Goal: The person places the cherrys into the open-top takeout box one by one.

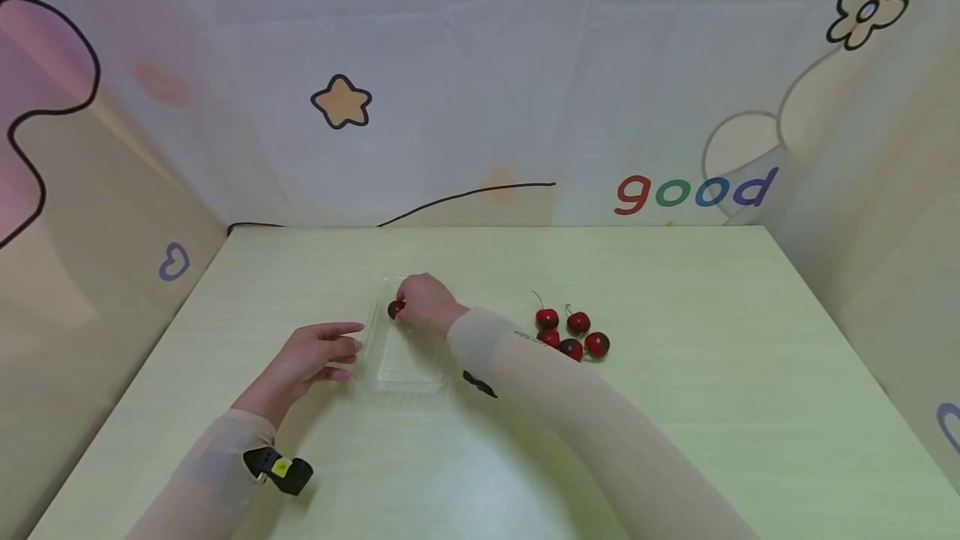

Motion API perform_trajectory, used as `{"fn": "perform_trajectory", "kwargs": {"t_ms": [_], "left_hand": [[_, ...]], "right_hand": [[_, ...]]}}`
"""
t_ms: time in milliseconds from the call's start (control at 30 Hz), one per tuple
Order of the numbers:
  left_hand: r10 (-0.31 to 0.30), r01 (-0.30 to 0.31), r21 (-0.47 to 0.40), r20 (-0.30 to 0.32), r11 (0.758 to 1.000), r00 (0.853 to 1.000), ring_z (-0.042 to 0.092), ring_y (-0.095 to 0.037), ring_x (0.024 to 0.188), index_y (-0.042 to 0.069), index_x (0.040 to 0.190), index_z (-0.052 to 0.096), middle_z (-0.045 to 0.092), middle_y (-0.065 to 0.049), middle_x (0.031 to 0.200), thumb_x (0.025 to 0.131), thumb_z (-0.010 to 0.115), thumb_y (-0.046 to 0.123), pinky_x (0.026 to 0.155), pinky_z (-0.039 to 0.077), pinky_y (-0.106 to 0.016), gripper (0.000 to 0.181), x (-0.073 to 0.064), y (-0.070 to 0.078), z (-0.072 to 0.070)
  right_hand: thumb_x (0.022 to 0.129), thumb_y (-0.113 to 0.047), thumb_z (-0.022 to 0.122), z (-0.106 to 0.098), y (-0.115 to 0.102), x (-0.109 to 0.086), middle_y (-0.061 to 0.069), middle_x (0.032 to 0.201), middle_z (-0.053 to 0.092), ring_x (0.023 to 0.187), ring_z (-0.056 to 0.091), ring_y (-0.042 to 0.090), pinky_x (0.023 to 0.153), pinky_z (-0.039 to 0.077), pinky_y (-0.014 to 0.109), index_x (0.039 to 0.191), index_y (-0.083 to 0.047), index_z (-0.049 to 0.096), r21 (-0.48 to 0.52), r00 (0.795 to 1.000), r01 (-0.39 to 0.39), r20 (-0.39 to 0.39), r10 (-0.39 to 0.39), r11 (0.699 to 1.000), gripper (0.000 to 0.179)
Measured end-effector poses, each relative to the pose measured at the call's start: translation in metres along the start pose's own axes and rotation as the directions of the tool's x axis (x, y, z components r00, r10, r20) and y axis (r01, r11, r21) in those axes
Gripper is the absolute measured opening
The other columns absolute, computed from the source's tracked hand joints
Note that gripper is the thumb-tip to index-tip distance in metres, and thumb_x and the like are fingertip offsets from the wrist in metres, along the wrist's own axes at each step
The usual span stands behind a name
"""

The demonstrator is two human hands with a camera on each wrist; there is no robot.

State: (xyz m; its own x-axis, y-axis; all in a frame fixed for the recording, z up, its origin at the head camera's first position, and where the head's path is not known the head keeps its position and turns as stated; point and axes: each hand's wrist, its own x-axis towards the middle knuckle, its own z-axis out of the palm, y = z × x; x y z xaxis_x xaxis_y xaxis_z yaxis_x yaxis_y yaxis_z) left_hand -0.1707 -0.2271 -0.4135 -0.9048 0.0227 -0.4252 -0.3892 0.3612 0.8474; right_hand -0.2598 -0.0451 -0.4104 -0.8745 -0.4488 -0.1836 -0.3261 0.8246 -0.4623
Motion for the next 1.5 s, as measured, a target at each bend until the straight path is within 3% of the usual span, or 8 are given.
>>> {"fn": "perform_trajectory", "kwargs": {"t_ms": [733,1033,1300,1400,1500], "left_hand": [[0.008,-0.008,0.013,0.014,1.0,1.0,0.063,-0.014,0.09,-0.002,0.146,0.053,0.07,-0.012,0.117,0.101,0.059,0.013,0.069,0.06,-0.021,0.048,0.0,0.0,0.0],[0.022,-0.022,0.001,0.015,1.0,1.0,0.063,-0.012,0.087,-0.003,0.146,0.053,0.071,-0.008,0.112,0.1,0.061,0.013,0.068,0.06,-0.02,0.049,0.0,0.0,-0.001],[0.011,-0.011,-0.012,0.009,1.0,1.0,0.064,-0.012,0.088,-0.002,0.147,0.052,0.072,-0.01,0.114,0.101,0.061,0.013,0.068,0.06,-0.021,0.049,-0.002,-0.001,0.0],[0.013,-0.013,-0.011,0.009,1.0,1.0,0.064,-0.012,0.087,-0.002,0.147,0.052,0.072,-0.012,0.116,0.101,0.06,0.012,0.068,0.06,-0.021,0.048,-0.002,-0.001,0.0],[0.029,-0.029,-0.005,0.017,1.0,0.999,0.064,-0.01,0.086,-0.004,0.147,0.05,0.072,-0.012,0.115,0.102,0.059,0.011,0.068,0.06,-0.021,0.049,-0.003,0.0,-0.002]], "right_hand": [[0.095,-0.019,0.073,0.001,-0.001,0.003,0.007,0.115,0.075,0.094,0.059,0.016,0.098,0.054,0.028,0.116,-0.005,0.073,-0.006,1.0,-0.025,-0.009,0.025,1.0,0.025],[0.096,-0.018,0.072,0.0,-0.004,0.005,0.006,0.106,0.075,0.084,0.055,0.014,0.085,0.052,0.024,0.111,-0.004,0.074,-0.012,0.999,-0.044,-0.013,0.044,0.999,0.02],[0.094,-0.018,0.074,0.009,0.007,0.021,0.005,0.098,0.074,0.083,0.057,0.016,0.082,0.053,0.025,0.104,-0.003,0.075,0.004,1.0,-0.012,-0.005,0.012,1.0,0.018],[0.093,-0.016,0.074,0.007,0.008,0.019,0.006,0.101,0.075,0.086,0.059,0.016,0.086,0.053,0.025,0.106,-0.003,0.075,-0.005,1.0,-0.009,-0.004,0.009,1.0,0.018],[0.095,-0.014,0.073,-0.001,0.001,0.009,0.009,0.118,0.075,0.101,0.063,0.019,0.1,0.054,0.028,0.118,-0.001,0.072,0.011,0.999,-0.036,0.02,0.035,0.999,0.027]]}}
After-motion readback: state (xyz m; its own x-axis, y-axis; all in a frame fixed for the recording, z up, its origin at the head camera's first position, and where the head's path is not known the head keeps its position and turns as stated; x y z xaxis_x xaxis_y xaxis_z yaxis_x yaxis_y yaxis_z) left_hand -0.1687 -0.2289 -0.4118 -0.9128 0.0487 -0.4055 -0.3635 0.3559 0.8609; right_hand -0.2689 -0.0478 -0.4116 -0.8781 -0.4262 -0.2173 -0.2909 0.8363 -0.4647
